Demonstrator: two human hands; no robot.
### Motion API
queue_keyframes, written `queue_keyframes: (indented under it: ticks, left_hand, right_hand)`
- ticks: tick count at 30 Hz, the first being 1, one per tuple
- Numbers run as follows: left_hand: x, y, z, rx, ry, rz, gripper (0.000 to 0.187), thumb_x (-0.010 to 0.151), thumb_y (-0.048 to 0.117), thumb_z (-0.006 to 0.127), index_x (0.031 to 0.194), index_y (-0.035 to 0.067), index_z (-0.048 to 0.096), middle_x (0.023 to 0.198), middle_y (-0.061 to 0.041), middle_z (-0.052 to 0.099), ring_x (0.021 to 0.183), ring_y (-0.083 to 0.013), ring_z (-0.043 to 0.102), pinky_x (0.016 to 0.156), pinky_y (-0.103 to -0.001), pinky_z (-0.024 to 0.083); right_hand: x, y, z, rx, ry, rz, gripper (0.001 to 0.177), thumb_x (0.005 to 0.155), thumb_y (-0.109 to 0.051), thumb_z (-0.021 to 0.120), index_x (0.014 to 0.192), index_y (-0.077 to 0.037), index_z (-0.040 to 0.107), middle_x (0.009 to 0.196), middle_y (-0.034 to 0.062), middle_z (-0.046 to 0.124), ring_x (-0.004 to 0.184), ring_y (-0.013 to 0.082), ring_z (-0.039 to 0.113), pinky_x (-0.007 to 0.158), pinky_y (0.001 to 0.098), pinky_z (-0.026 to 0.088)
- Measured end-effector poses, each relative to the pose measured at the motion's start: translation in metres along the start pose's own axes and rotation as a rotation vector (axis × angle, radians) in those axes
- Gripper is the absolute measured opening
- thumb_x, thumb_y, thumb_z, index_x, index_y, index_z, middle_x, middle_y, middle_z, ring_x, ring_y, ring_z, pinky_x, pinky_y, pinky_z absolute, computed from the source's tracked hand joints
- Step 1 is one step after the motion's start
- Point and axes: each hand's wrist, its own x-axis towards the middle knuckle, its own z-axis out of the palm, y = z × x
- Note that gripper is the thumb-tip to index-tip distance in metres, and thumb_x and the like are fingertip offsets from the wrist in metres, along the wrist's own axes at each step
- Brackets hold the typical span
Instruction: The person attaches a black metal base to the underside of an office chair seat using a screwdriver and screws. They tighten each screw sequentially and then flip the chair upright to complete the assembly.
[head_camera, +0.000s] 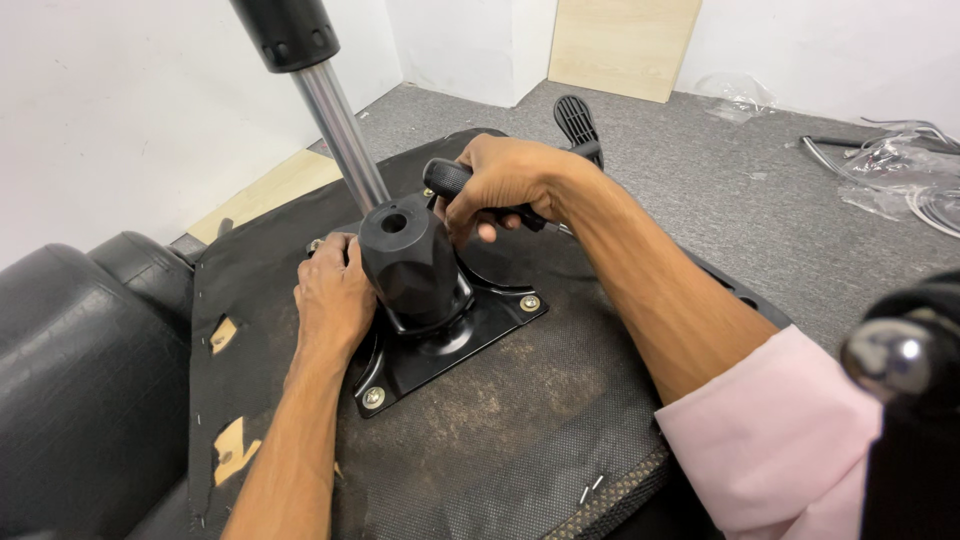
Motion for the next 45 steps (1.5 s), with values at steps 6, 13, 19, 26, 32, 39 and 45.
queue_keyframes:
  ticks: [6,13,19,26,32,39,45]
  left_hand:
    - [0.0001,-0.0014,0.0007,0.004,-0.002,-0.008,0.050,0.100,0.042,0.041,0.115,0.003,0.070,0.113,-0.022,0.072,0.111,-0.0419,0.065,0.099,-0.050,0.045]
    - [0.0005,-0.0031,0.0023,0.004,0.020,0.027,0.050,0.100,0.041,0.041,0.115,0.003,0.070,0.115,-0.022,0.071,0.112,-0.0418,0.064,0.099,-0.050,0.045]
    - [0.0005,-0.0033,0.0027,0.007,0.025,0.031,0.050,0.100,0.041,0.042,0.115,0.003,0.070,0.116,-0.023,0.071,0.114,-0.0423,0.063,0.099,-0.051,0.044]
    - [-0.0008,-0.0026,0.0019,0.016,0.019,0.037,0.051,0.101,0.041,0.041,0.117,0.003,0.069,0.118,-0.023,0.070,0.116,-0.0421,0.061,0.100,-0.051,0.043]
    - [-0.0011,-0.0027,0.0015,-0.006,0.012,0.022,0.050,0.101,0.041,0.041,0.117,0.003,0.070,0.116,-0.022,0.071,0.115,-0.0409,0.063,0.101,-0.050,0.045]
    - [0.0005,-0.0057,0.0034,0.026,0.047,0.083,0.049,0.101,0.040,0.043,0.116,0.002,0.070,0.117,-0.023,0.070,0.115,-0.0429,0.060,0.099,-0.051,0.042]
    - [0.0009,-0.0072,0.0037,-0.025,0.025,0.032,0.049,0.100,0.040,0.043,0.116,0.003,0.070,0.114,-0.022,0.071,0.114,-0.0406,0.063,0.100,-0.049,0.045]
  right_hand:
    - [0.0027,0.0011,0.0017,0.013,0.013,0.033,0.021,0.069,0.000,0.077,0.089,0.005,0.073,0.073,0.0192,0.077,0.039,0.0092,0.060,0.030,0.0179,0.038]
    - [0.0009,0.0020,0.0020,0.026,0.014,0.010,0.023,0.068,0.001,0.077,0.090,0.007,0.073,0.073,0.0206,0.076,0.039,0.0096,0.062,0.029,0.0178,0.039]
    - [-0.0006,0.0003,0.0010,0.026,0.024,0.013,0.022,0.068,-0.001,0.076,0.090,0.006,0.073,0.074,0.0216,0.078,0.038,0.0094,0.060,0.029,0.0180,0.038]
    - [0.0005,0.0014,-0.0023,0.046,0.043,-0.003,0.020,0.073,-0.003,0.075,0.092,0.005,0.074,0.077,0.0223,0.079,0.036,0.0062,0.055,0.028,0.0176,0.037]
    - [0.0049,0.0043,-0.0018,0.066,0.056,0.032,0.021,0.077,-0.004,0.075,0.094,0.007,0.074,0.079,0.0235,0.079,0.036,0.0059,0.056,0.029,0.0174,0.037]
    - [0.0037,0.0038,-0.0010,0.059,0.053,0.024,0.022,0.076,-0.006,0.075,0.094,0.006,0.074,0.079,0.0229,0.079,0.035,0.0052,0.053,0.028,0.0175,0.036]
    - [-0.0009,-0.0001,0.0037,-0.053,0.066,0.020,0.017,0.076,-0.006,0.076,0.090,0.004,0.072,0.079,0.0194,0.079,0.036,0.0047,0.051,0.029,0.0184,0.035]
